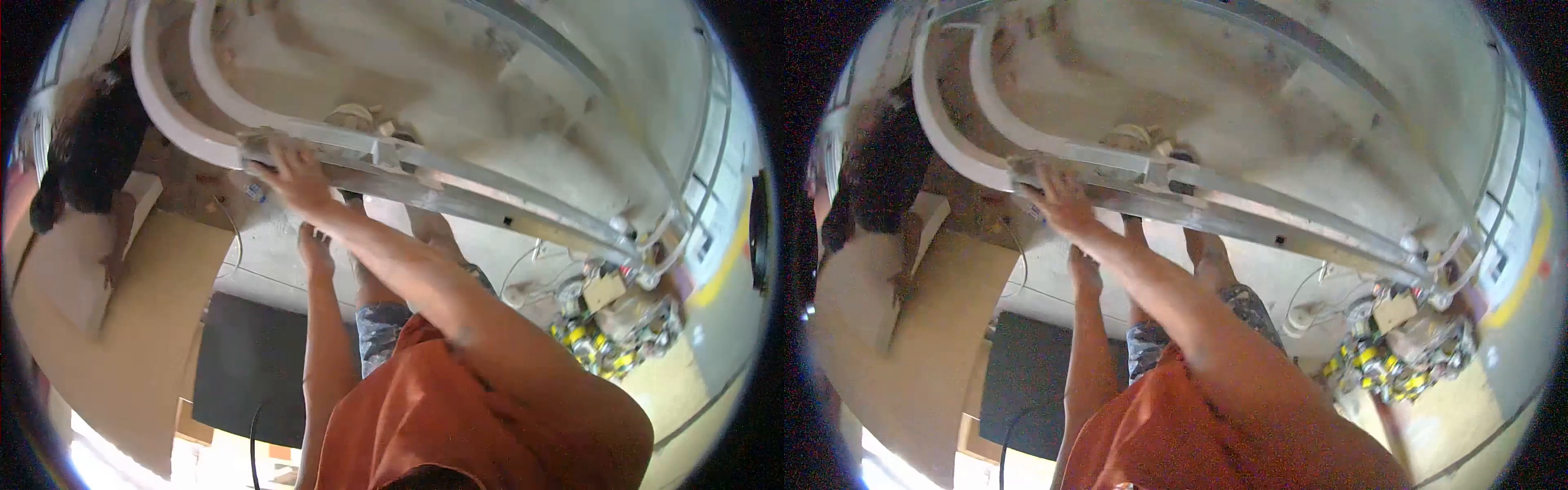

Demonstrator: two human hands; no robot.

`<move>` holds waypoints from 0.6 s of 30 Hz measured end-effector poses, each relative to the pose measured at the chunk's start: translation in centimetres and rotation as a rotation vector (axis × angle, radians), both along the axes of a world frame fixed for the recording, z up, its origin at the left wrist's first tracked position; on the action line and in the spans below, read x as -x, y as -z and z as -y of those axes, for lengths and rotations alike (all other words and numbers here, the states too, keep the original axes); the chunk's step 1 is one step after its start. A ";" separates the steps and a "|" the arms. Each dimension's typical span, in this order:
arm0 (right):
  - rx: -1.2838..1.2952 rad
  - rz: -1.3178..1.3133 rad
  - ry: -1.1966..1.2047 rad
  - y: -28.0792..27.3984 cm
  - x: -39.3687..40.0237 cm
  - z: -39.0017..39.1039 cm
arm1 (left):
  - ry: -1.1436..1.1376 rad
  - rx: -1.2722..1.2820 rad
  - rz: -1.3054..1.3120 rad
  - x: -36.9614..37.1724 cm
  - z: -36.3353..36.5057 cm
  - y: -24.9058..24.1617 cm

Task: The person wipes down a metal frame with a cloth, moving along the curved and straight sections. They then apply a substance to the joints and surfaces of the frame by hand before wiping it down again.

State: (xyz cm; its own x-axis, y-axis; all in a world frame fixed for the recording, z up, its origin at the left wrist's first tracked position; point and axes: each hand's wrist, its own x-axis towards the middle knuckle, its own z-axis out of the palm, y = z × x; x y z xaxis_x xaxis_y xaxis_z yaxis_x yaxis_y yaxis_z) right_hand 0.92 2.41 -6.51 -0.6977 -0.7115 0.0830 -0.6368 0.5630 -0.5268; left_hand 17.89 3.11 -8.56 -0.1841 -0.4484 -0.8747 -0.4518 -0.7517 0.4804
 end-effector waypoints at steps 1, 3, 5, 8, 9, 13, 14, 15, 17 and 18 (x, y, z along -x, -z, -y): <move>0.030 0.005 0.031 -0.9 0.4 0.4 | 0.165 0.050 0.069 0.9 0.7 -1.0; 0.021 0.034 -0.006 -0.1 0.6 -2.9 | 0.152 0.082 0.099 2.8 1.6 -2.4; 0.005 0.052 -0.079 0.5 0.5 -9.4 | 0.013 0.067 0.038 4.4 2.3 -2.7; -0.120 0.056 -0.074 -1.3 0.7 -25.6 | 0.031 0.117 0.013 5.8 3.0 -1.6; -0.099 0.085 -0.002 -1.6 0.4 -30.8 | 0.042 0.141 -0.020 5.7 3.2 -0.6; 0.043 0.981 0.600 -8.1 3.7 -47.0 | 0.043 0.206 -0.025 8.8 2.0 -0.8; -0.114 0.788 0.490 -8.1 3.2 -50.5 | -0.006 0.194 -0.054 9.1 1.5 -0.8; -0.287 0.565 0.393 -8.0 2.6 -54.2 | -0.053 0.180 -0.076 9.0 1.2 -0.9; -0.296 0.617 0.369 -7.0 2.5 -58.2 | -0.053 0.162 -0.079 8.4 0.7 -0.1; -0.218 0.761 0.345 -6.1 3.4 -57.2 | -0.060 0.141 -0.088 8.8 0.0 -0.4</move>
State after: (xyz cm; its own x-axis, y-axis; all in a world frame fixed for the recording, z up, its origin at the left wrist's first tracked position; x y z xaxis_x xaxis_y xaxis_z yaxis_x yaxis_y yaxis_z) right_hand -2.44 59.58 -0.36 -0.6880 -0.3952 -0.6087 0.0708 0.7982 -0.5982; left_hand 9.09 3.10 -8.15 -0.2269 -0.5777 -0.7841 -0.3599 -0.6984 0.6187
